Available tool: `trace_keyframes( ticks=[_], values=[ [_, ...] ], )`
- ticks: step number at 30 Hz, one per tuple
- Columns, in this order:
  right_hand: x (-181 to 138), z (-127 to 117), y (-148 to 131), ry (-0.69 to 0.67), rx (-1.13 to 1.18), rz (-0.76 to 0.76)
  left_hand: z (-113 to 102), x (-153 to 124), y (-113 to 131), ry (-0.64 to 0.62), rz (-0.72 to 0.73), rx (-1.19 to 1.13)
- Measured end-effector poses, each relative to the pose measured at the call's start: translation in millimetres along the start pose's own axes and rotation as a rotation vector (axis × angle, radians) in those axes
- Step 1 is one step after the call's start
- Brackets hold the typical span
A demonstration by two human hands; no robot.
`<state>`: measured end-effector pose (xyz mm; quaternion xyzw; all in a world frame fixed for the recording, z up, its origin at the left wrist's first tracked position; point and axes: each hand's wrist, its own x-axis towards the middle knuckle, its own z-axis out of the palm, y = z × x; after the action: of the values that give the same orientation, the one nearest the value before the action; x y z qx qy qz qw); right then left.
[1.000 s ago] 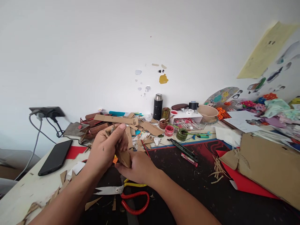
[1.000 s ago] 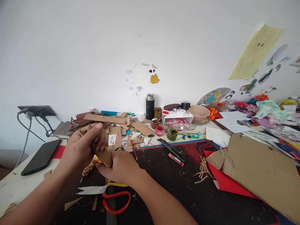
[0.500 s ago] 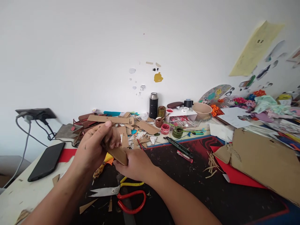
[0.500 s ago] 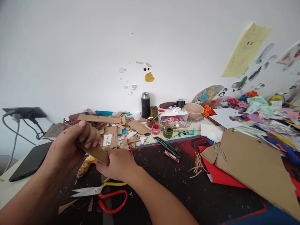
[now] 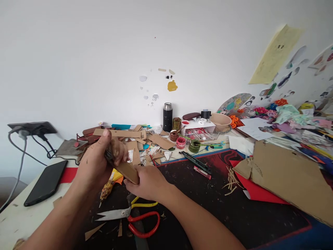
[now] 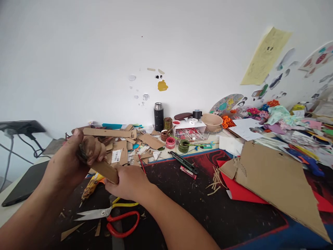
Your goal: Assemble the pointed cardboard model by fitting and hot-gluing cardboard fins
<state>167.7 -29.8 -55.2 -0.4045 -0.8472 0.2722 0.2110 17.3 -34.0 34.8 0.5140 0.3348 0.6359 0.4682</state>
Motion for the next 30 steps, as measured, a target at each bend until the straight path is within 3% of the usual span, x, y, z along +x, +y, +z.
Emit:
trace_keyframes(
  ticks=[6,14,22,26,30],
  values=[
    [-0.5,-4.2,-5.1,-0.028,-0.051,0.012,7.4,-2.4,-0.7,0.099,0.016,0.011],
    [0.3,-3.1,-1.6,-0.023,-0.055,0.026,-0.2,3.0,-11.6,0.164,-0.055,-0.007],
    [1.0,-1.1,0.3,-0.011,-0.051,0.027,0.7,5.4,-15.3,0.155,-0.043,-0.05],
    [1.3,-1.3,4.3,0.04,0.051,0.056,-1.5,7.8,-23.8,0.15,-0.039,-0.035],
    [2.7,-4.5,6.7,0.127,0.215,0.117,-3.2,3.9,-37.2,0.069,-0.023,0.022]
  ],
)
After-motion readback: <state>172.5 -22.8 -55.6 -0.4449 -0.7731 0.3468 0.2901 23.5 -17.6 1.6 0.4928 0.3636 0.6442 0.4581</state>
